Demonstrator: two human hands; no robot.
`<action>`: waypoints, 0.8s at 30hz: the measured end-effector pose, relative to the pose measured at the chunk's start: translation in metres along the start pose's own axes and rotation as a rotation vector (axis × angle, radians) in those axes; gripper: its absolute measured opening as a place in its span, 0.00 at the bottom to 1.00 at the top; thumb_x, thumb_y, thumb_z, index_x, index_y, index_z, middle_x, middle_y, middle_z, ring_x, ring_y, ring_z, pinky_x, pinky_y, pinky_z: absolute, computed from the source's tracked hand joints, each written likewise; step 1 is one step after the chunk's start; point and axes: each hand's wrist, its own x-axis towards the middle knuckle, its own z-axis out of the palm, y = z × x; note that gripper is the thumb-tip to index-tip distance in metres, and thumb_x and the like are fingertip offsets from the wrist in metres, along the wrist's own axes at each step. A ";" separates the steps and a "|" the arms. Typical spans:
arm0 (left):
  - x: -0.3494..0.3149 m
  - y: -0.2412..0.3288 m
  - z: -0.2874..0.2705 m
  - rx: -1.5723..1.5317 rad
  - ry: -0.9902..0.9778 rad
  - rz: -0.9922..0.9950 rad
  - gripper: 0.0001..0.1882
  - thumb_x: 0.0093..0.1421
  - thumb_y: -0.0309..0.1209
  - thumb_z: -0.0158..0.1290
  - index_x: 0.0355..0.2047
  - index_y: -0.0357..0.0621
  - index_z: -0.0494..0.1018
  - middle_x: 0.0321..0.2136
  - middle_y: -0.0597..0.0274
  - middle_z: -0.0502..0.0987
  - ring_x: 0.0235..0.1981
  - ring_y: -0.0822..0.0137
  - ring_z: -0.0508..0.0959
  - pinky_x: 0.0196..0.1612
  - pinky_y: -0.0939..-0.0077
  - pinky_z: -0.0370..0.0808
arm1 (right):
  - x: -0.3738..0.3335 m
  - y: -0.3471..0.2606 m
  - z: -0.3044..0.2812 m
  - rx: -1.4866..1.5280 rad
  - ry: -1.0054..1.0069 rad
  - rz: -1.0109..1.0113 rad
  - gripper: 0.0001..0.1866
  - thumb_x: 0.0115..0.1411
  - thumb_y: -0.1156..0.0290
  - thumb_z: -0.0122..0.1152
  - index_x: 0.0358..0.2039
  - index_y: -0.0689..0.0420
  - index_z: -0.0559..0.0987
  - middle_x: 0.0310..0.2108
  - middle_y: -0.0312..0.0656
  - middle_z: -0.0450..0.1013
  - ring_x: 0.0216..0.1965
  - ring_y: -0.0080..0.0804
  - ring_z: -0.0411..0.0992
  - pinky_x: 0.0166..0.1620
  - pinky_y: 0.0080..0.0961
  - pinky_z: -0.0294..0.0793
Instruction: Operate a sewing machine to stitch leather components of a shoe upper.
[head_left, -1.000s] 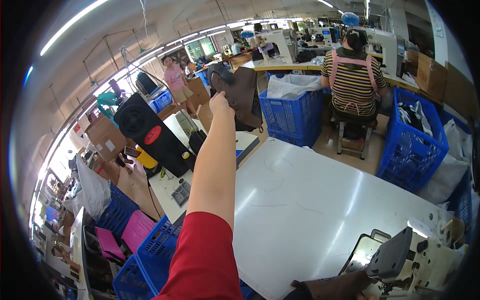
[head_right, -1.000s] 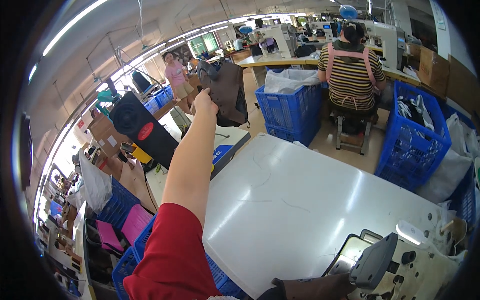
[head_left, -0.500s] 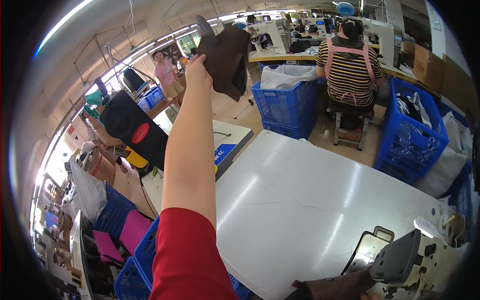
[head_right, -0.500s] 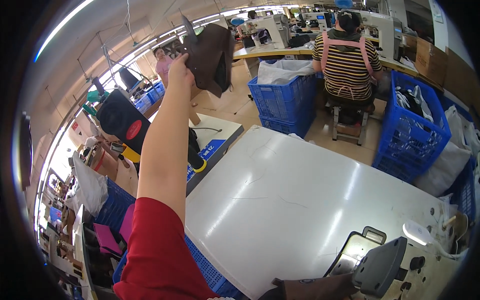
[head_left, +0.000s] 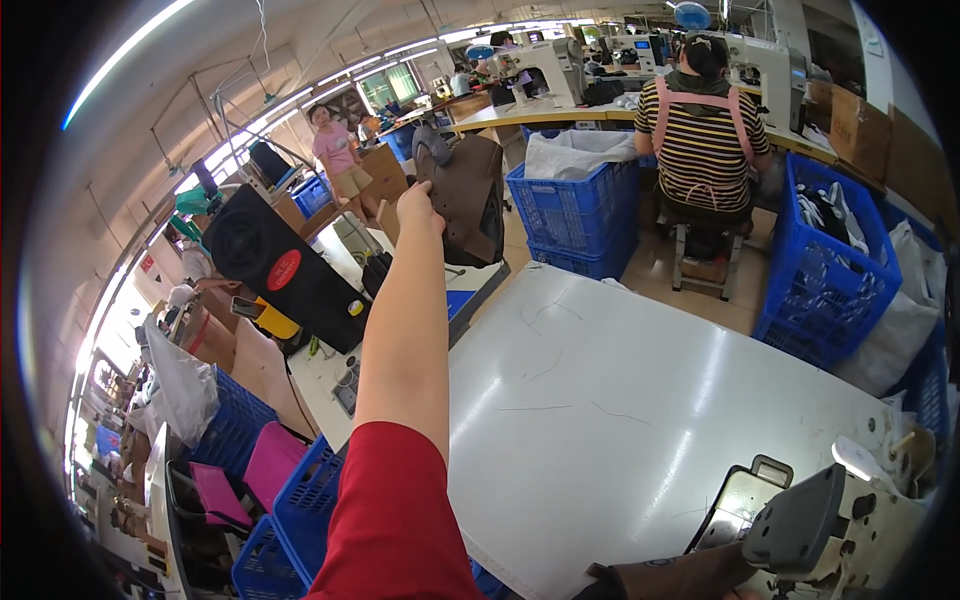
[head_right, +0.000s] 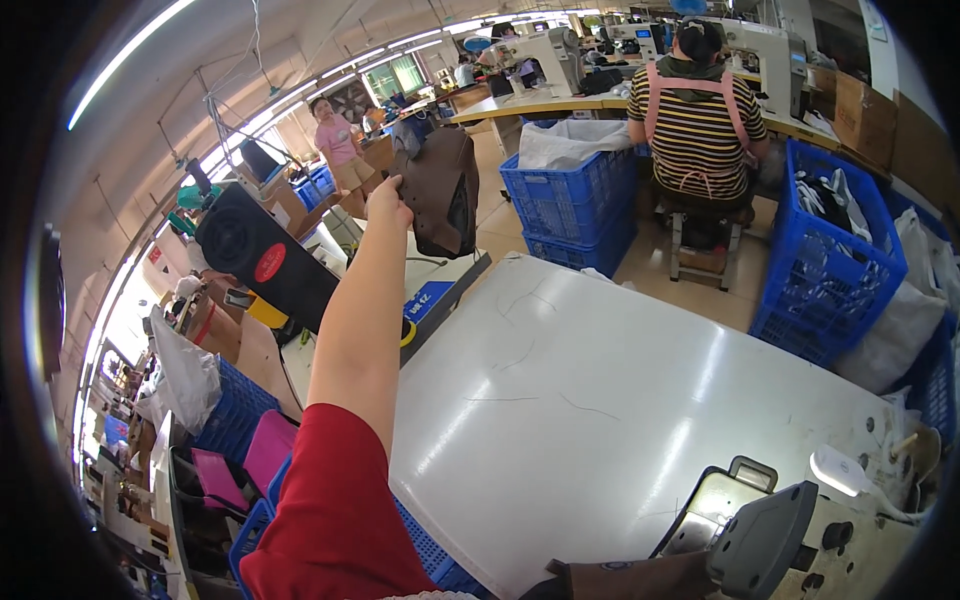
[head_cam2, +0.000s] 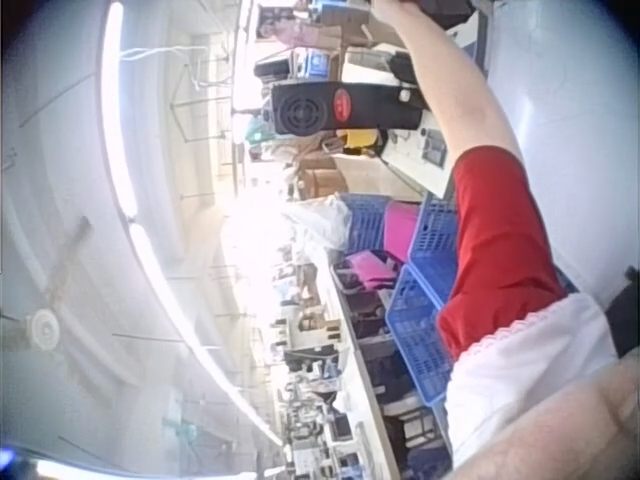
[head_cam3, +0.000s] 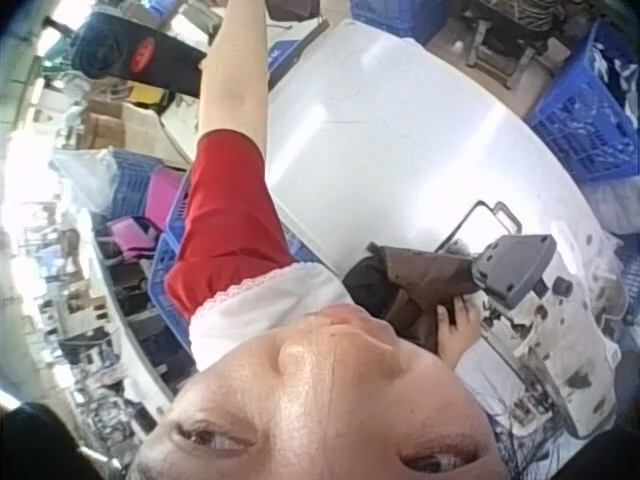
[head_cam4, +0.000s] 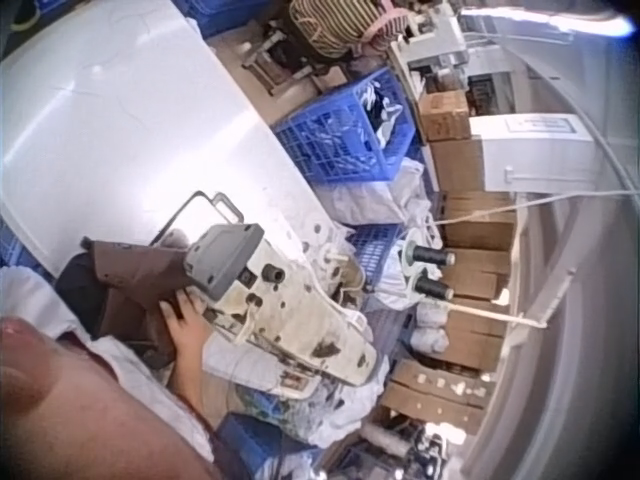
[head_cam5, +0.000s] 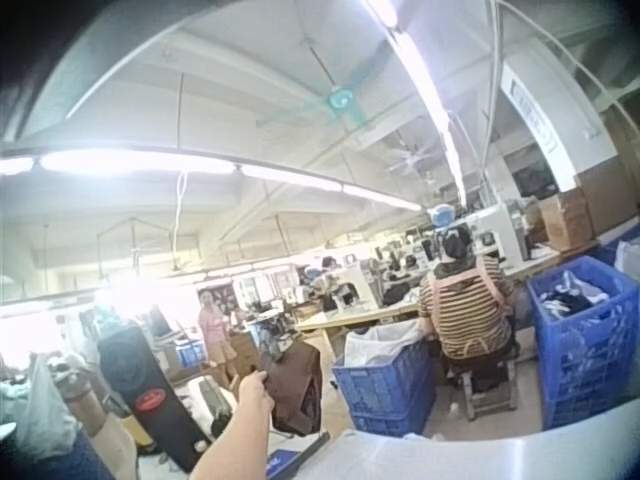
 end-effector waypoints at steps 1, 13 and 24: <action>0.003 0.004 -0.007 -0.002 -0.018 0.038 0.20 0.59 0.19 0.49 0.53 0.33 0.66 0.47 0.48 0.72 0.47 0.53 0.74 0.53 0.55 0.71 | 0.001 0.001 0.001 0.007 -0.003 -0.011 0.23 0.55 0.56 0.64 0.45 0.61 0.79 0.43 0.54 0.73 0.44 0.56 0.71 0.48 0.44 0.70; 0.009 -0.012 -0.025 -0.135 0.010 0.056 0.15 0.61 0.20 0.44 0.48 0.32 0.68 0.45 0.50 0.74 0.46 0.55 0.75 0.54 0.58 0.71 | -0.005 0.012 0.009 0.012 0.022 -0.077 0.25 0.60 0.52 0.59 0.44 0.63 0.78 0.46 0.56 0.72 0.46 0.57 0.70 0.49 0.45 0.70; 0.070 -0.032 -0.064 -0.146 -0.049 -0.091 0.16 0.62 0.21 0.44 0.51 0.34 0.66 0.47 0.51 0.73 0.46 0.54 0.75 0.54 0.59 0.71 | -0.001 0.031 0.020 0.049 0.261 -0.518 0.09 0.58 0.77 0.59 0.40 0.61 0.78 0.35 0.64 0.74 0.33 0.64 0.71 0.33 0.56 0.72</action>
